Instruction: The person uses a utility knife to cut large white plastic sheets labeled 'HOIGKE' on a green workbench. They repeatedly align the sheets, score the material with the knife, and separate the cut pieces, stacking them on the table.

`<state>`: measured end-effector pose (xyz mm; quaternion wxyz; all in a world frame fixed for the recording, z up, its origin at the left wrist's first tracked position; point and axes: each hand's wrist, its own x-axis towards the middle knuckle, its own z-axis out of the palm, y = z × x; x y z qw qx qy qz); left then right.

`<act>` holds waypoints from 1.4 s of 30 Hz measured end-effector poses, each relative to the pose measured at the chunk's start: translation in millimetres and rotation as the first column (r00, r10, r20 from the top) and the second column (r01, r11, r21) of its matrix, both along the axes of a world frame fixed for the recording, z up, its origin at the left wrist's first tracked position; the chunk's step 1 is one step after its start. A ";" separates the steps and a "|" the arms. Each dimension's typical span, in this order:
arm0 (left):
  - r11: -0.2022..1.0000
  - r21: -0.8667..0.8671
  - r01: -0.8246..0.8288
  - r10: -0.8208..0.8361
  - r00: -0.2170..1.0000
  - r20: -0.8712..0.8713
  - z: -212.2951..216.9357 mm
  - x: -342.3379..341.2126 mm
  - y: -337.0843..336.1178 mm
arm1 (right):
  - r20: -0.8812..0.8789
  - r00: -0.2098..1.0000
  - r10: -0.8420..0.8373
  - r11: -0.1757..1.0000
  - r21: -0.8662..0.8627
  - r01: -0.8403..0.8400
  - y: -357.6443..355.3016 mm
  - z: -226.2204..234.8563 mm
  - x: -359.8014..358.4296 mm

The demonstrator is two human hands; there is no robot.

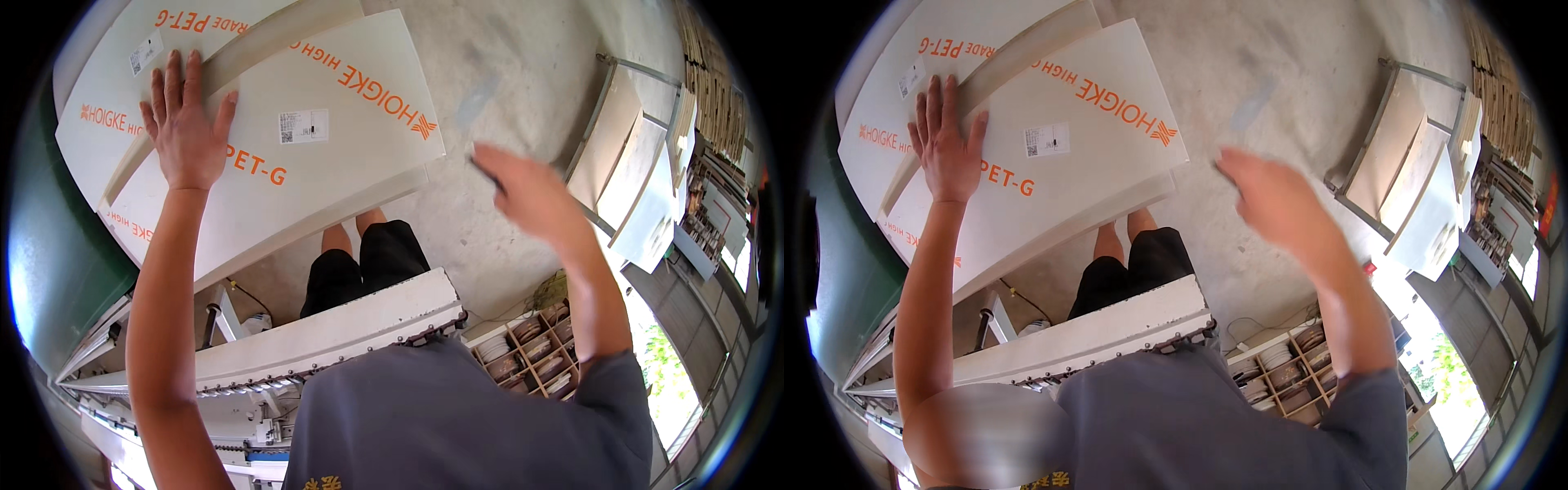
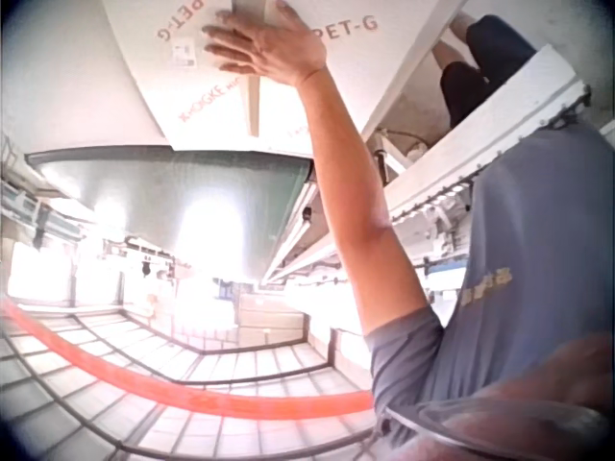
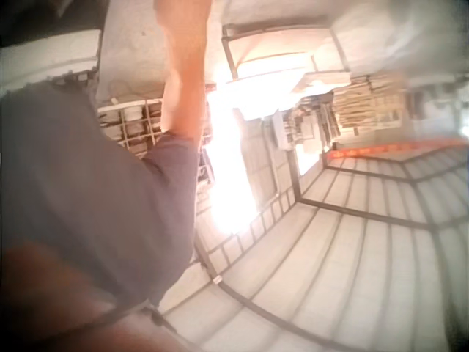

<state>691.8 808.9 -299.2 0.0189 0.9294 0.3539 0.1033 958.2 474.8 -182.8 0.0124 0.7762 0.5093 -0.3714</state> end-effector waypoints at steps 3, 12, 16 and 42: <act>0.999 -0.012 -0.035 0.034 0.997 -0.063 -0.7 -0.7 1.9 | 0.084 0.996 0.003 0.964 0.265 -0.025 84.8 -8.4 27.9; 0.998 -0.038 -0.039 0.035 0.994 -0.108 7.6 4.6 0.5 | 0.105 0.991 0.081 0.987 -0.146 -0.066 210.4 -15.1 52.7; 0.998 -0.053 -0.044 0.038 0.992 -0.119 6.8 3.5 0.8 | 0.146 0.982 0.123 0.963 -0.255 -0.083 210.5 7.2 39.1; 0.784 -0.616 0.074 0.082 0.972 0.221 55.8 -51.8 -26.3 | -0.534 0.623 -0.572 0.657 0.156 0.738 43.0 -73.7 -7.7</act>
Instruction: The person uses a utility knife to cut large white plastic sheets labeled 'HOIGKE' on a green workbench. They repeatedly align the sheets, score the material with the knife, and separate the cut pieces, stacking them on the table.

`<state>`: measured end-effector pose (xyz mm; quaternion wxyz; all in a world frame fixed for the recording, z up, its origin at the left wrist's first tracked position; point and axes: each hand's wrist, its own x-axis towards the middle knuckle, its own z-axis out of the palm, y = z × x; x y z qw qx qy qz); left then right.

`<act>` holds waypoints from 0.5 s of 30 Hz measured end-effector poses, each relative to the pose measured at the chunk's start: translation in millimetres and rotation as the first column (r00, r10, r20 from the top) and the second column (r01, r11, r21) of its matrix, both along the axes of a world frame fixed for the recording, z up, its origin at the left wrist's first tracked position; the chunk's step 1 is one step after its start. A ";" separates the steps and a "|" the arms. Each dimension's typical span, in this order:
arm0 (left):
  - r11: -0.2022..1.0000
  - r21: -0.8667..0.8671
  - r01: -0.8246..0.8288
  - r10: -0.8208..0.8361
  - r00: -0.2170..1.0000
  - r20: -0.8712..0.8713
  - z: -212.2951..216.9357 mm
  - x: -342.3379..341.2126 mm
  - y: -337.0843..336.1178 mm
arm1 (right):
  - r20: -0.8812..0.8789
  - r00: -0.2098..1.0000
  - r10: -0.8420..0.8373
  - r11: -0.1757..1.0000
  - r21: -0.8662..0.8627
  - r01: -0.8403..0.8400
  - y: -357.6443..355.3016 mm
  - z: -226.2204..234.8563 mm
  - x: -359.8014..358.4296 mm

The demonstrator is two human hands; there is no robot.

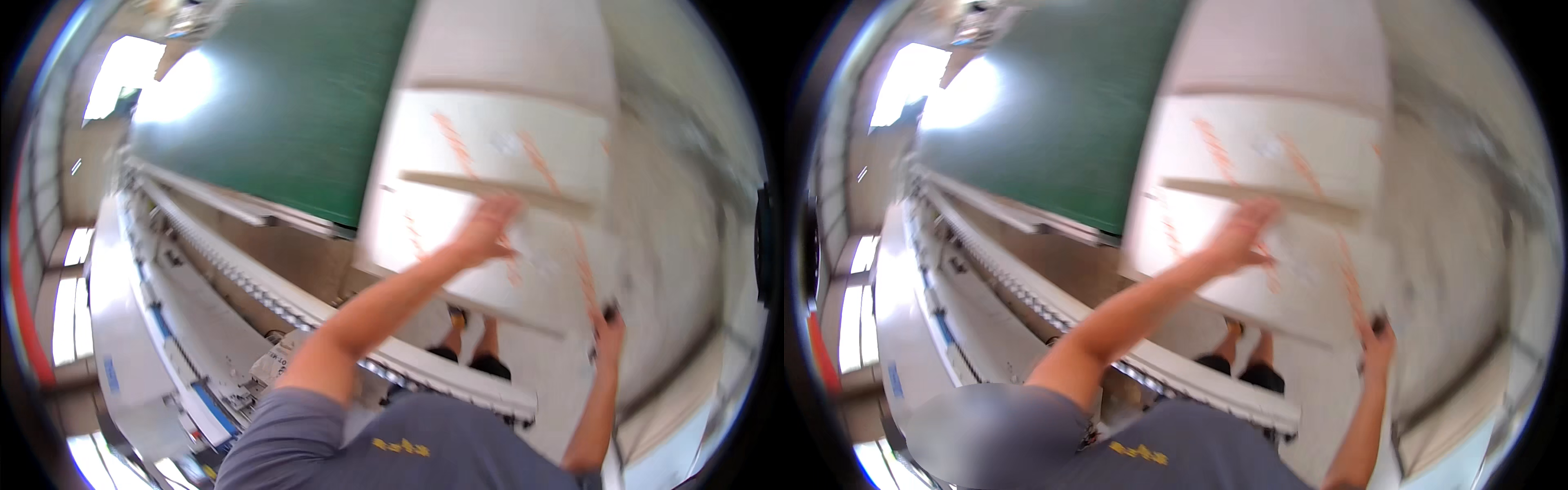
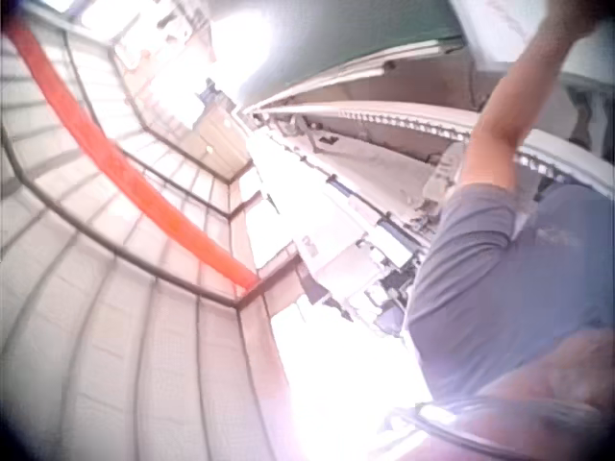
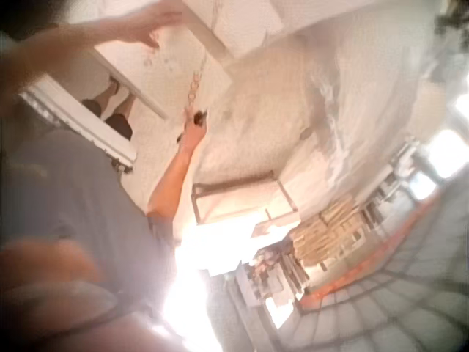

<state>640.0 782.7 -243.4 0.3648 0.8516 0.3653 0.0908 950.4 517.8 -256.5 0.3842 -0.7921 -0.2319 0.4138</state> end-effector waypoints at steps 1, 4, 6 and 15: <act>0.995 0.017 0.094 -0.092 0.993 -0.069 2.7 9.7 19.9 | -0.094 0.996 0.011 0.998 -0.062 -0.017 0.1 16.5 1.2; 0.947 -0.210 0.244 -0.286 0.937 -0.201 46.9 58.4 65.7 | -0.040 0.998 -0.052 0.997 -0.052 0.050 -5.1 49.0 15.3; 0.931 -0.257 0.261 -0.292 0.952 -0.091 70.7 61.1 85.7 | -0.042 0.999 -0.004 1.000 -0.019 0.003 4.5 102.1 15.6; 0.746 -0.571 -0.343 0.632 0.636 0.443 206.5 -45.3 105.4 | -0.105 0.982 -0.155 0.972 0.160 0.171 1.6 105.7 33.1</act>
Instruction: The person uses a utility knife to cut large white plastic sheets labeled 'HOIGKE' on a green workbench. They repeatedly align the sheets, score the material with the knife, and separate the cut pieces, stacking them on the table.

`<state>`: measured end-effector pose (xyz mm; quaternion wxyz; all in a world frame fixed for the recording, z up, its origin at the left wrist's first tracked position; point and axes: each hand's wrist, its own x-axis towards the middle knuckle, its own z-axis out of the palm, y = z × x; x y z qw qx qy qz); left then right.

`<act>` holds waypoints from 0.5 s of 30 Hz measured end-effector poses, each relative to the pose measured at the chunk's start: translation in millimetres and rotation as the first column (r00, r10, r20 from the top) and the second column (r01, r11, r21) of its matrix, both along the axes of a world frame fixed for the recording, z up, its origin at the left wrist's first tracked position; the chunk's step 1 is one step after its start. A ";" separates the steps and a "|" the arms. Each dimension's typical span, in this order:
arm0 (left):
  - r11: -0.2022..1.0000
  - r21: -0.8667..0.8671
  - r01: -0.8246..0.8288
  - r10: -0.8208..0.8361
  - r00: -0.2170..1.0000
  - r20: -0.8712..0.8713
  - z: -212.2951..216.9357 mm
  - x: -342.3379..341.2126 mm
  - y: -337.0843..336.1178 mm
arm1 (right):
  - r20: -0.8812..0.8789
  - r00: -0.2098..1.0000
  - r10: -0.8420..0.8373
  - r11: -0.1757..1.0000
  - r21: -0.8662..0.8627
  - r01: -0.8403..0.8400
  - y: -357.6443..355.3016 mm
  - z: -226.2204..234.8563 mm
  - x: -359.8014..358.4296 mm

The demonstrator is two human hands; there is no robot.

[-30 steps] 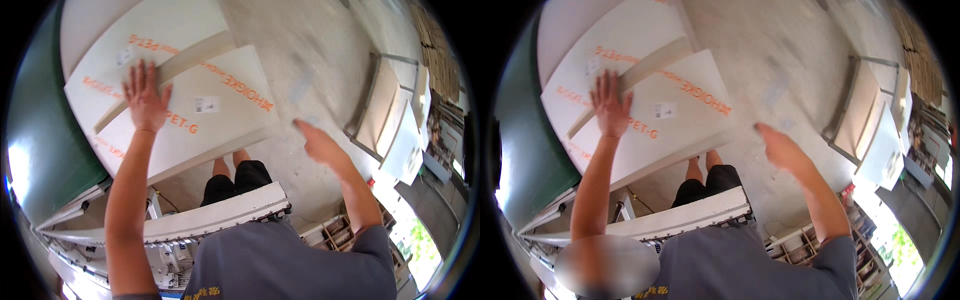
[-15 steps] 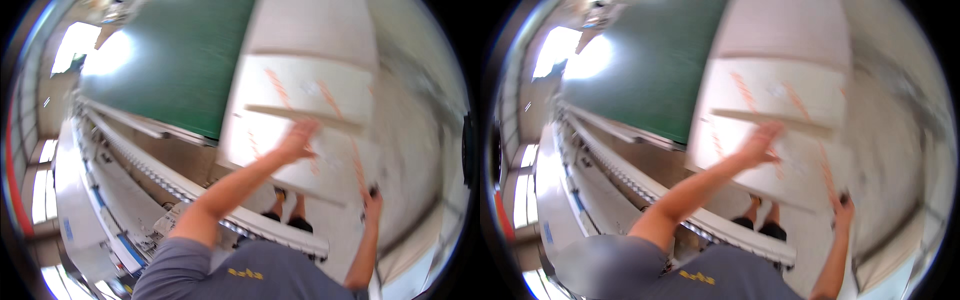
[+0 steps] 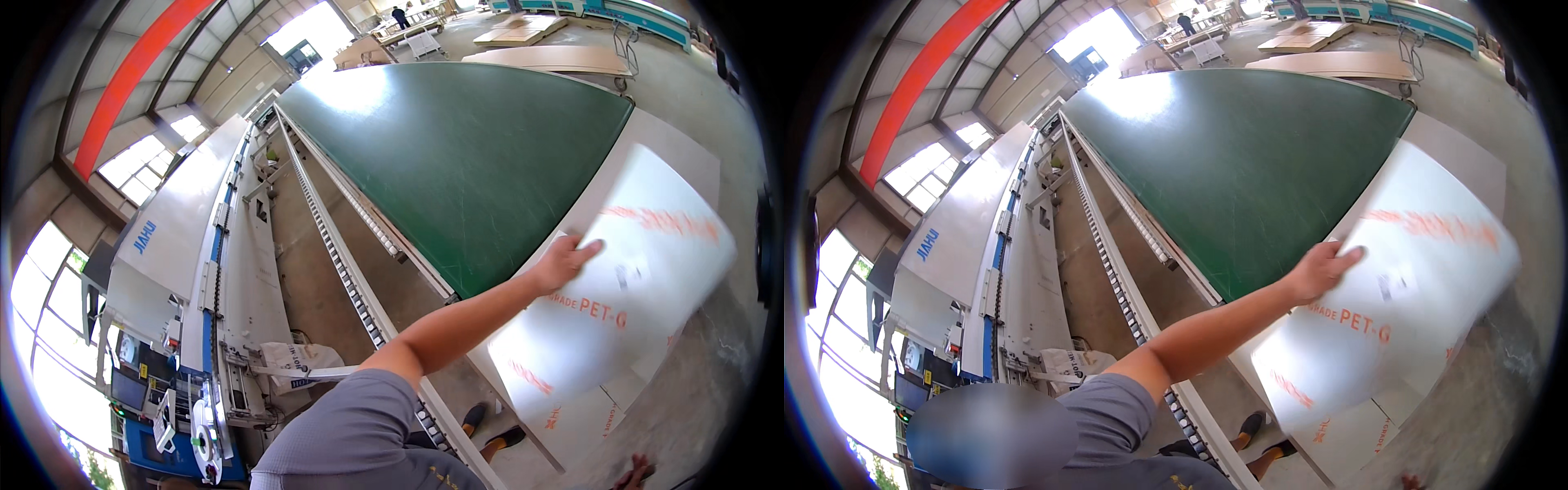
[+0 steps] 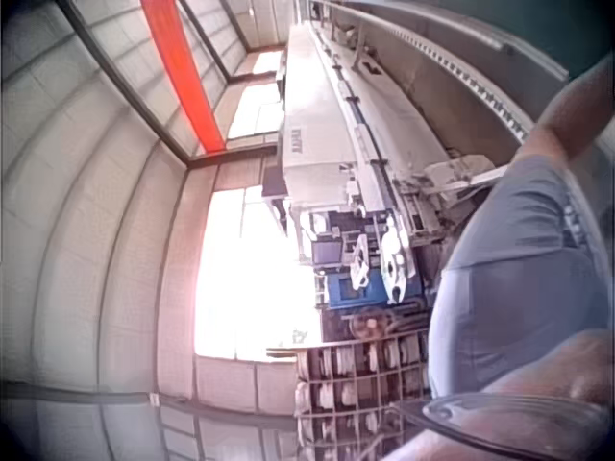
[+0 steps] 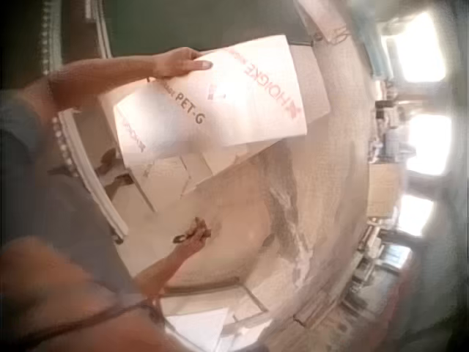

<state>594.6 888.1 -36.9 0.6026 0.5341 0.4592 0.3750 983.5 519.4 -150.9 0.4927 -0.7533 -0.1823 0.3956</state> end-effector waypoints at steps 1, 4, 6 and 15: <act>0.995 -0.103 0.001 0.019 0.980 0.198 14.2 -11.7 -17.9 | -0.042 0.999 0.001 0.999 -0.043 -0.003 2.4 10.2 -17.1; 0.969 -0.226 0.104 -0.052 0.973 0.223 -29.1 -68.5 -52.7 | -0.140 0.987 -0.073 0.997 -0.047 0.067 12.3 17.0 -59.3; 0.954 -0.279 0.112 -0.035 0.963 0.267 -55.8 -69.8 -96.6 | -0.168 0.979 -0.118 0.992 0.015 0.122 9.9 16.9 -70.8; 0.599 -0.741 -0.305 0.526 0.847 0.076 -169.1 -75.3 -217.4 | -0.106 0.994 0.011 0.999 -0.046 -0.016 4.3 -88.7 -61.8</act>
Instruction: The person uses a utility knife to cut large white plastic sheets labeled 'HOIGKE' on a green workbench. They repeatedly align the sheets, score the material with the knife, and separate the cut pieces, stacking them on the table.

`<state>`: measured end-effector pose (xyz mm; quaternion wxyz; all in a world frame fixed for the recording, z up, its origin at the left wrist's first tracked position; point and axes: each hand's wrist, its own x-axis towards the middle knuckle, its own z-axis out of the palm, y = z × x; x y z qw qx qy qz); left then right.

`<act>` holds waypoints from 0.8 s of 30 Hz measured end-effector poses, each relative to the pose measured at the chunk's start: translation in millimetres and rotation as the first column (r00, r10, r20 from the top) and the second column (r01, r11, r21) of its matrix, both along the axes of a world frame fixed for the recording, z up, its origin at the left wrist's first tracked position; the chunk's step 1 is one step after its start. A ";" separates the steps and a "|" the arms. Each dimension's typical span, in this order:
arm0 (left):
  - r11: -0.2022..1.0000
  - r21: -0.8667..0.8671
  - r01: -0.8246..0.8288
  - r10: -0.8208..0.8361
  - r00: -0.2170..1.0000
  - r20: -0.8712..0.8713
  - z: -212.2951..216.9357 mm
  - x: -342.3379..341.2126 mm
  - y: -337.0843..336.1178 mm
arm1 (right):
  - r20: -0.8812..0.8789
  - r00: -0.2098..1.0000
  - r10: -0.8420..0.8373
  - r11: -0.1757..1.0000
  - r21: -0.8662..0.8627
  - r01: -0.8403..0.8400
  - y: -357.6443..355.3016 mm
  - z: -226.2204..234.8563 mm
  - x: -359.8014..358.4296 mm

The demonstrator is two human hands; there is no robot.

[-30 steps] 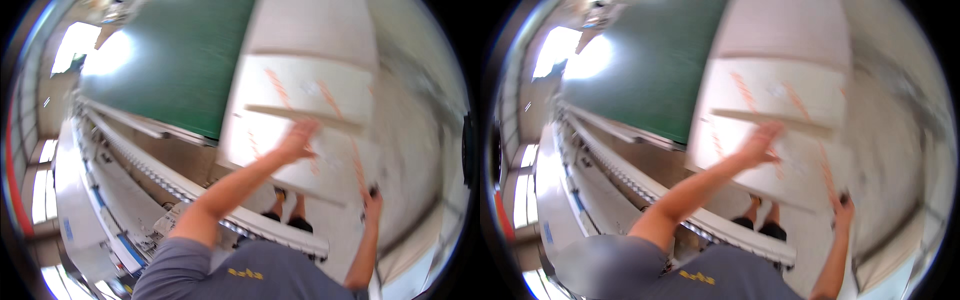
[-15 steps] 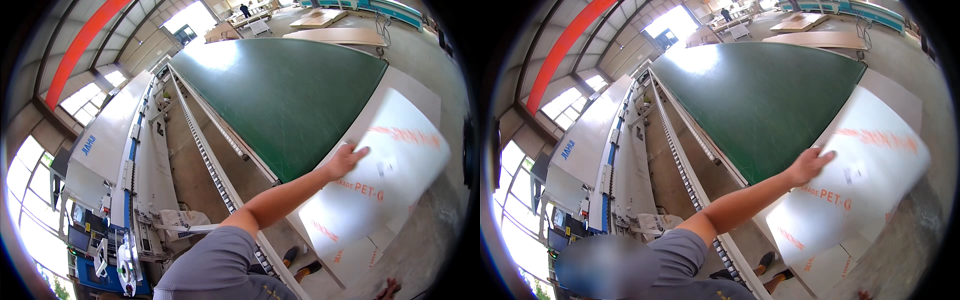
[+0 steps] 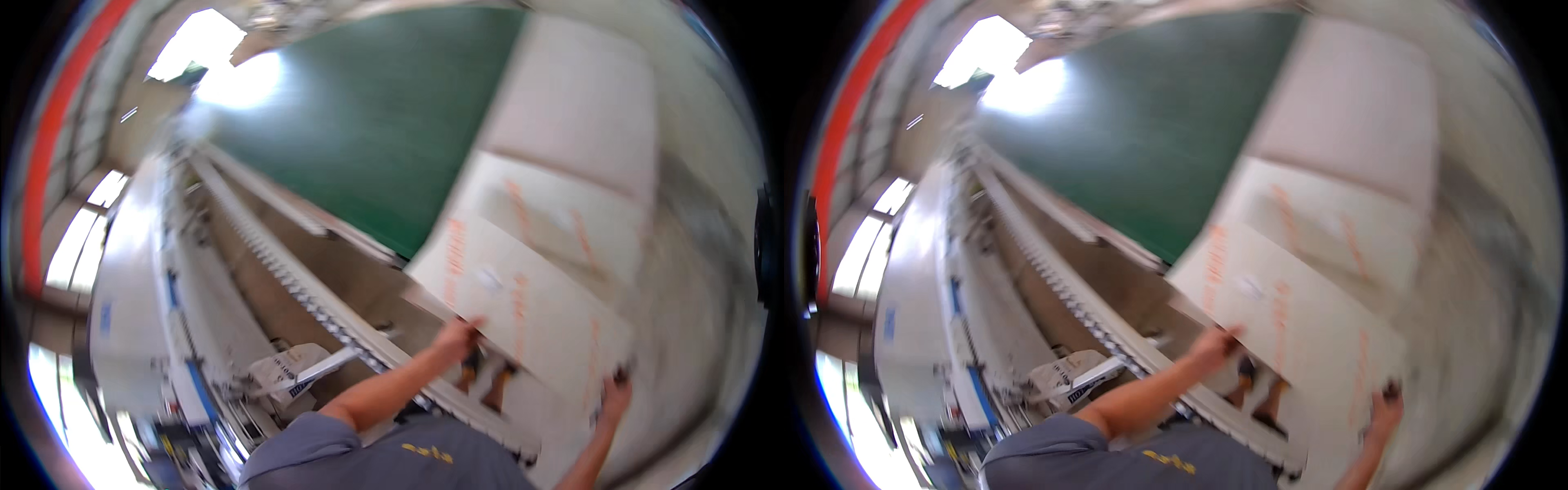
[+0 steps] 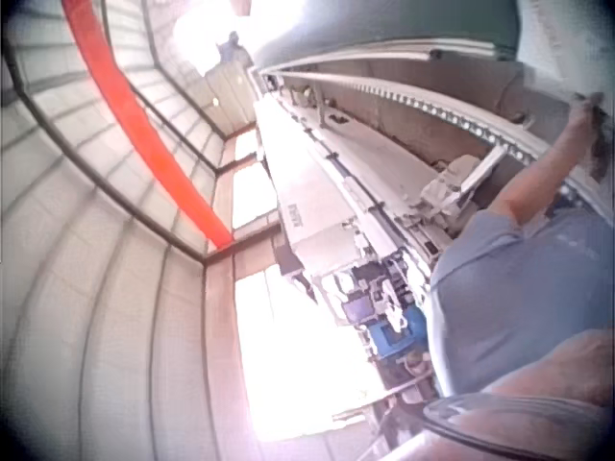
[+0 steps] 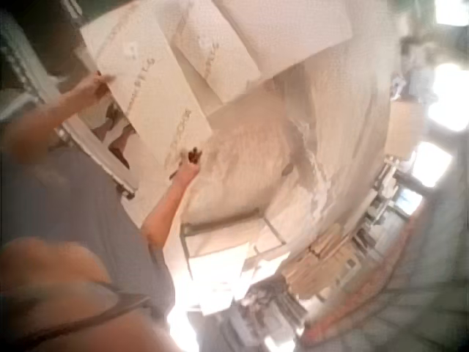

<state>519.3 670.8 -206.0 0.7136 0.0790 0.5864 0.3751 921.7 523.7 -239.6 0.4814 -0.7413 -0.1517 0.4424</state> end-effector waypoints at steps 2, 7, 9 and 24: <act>0.999 0.000 0.049 -0.049 0.997 0.067 -17.1 5.6 -13.7 | -0.024 0.999 0.036 0.997 -0.061 -0.037 -1.8 -10.1 16.6; 0.998 -0.047 -0.044 0.055 0.964 0.259 -76.6 2.0 -34.3 | -0.047 0.998 -0.047 0.988 -0.147 0.039 22.5 5.9 21.4; 0.994 -0.082 0.069 -0.051 0.977 0.209 -64.9 7.9 -30.9 | -0.055 0.998 -0.020 0.979 -0.205 0.009 19.3 4.0 31.0; -0.173 -0.143 0.974 0.121 -0.124 -0.985 -55.5 123.4 75.0 | 0.442 0.530 0.724 0.689 -0.514 -0.511 79.6 66.6 64.9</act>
